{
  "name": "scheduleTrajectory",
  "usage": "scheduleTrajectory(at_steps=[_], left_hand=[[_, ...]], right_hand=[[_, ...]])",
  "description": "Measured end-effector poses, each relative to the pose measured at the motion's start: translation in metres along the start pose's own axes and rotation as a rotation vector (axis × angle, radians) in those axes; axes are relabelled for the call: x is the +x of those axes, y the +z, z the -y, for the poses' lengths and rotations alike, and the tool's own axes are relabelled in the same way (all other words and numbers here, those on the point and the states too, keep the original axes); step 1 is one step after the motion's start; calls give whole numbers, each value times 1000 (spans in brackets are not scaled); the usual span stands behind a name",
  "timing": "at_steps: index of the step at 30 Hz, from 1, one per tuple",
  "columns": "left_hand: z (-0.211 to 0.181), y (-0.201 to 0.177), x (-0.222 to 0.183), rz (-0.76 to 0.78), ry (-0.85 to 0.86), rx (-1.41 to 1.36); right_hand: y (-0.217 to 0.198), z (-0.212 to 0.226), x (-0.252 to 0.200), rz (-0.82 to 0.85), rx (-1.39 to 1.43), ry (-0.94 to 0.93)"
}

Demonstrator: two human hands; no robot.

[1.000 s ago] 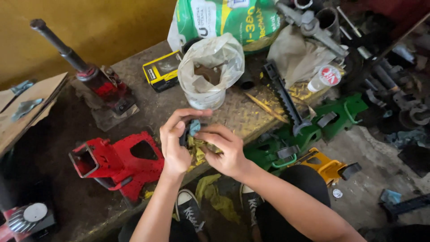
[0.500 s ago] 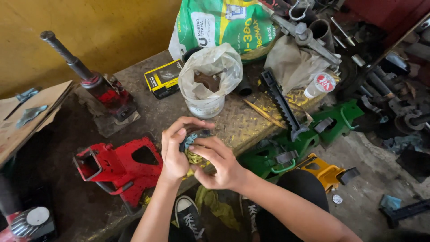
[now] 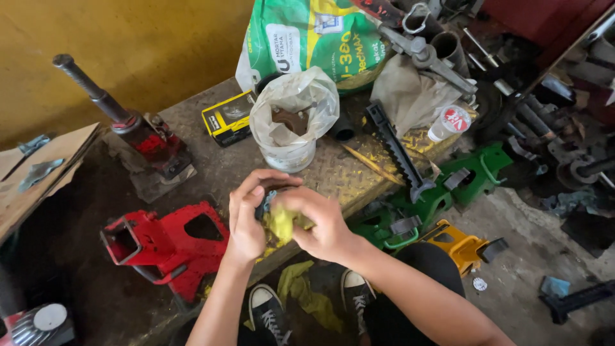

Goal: Cleaning and inspecting automotive jack stand components.

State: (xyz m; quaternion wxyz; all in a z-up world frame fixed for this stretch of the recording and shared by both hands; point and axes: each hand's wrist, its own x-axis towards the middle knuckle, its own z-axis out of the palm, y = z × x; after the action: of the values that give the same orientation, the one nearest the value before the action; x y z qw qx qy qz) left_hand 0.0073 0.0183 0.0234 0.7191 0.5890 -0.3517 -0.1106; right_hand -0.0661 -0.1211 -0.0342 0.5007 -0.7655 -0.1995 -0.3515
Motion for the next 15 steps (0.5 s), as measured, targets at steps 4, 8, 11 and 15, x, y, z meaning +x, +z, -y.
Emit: scheduleTrajectory(at_steps=[4, 8, 11, 15], left_hand=[[4, 5, 2, -22, -11, 1], [5, 3, -1, -26, -12, -44], [4, 3, 1, -13, 8, -21], [2, 6, 1, -30, 46, 28]], right_hand=[[0, 17, 6, -100, 154, 194], [9, 10, 1, -98, -126, 2], [15, -4, -4, -164, -114, 89], [18, -5, 1, -230, 16, 5]])
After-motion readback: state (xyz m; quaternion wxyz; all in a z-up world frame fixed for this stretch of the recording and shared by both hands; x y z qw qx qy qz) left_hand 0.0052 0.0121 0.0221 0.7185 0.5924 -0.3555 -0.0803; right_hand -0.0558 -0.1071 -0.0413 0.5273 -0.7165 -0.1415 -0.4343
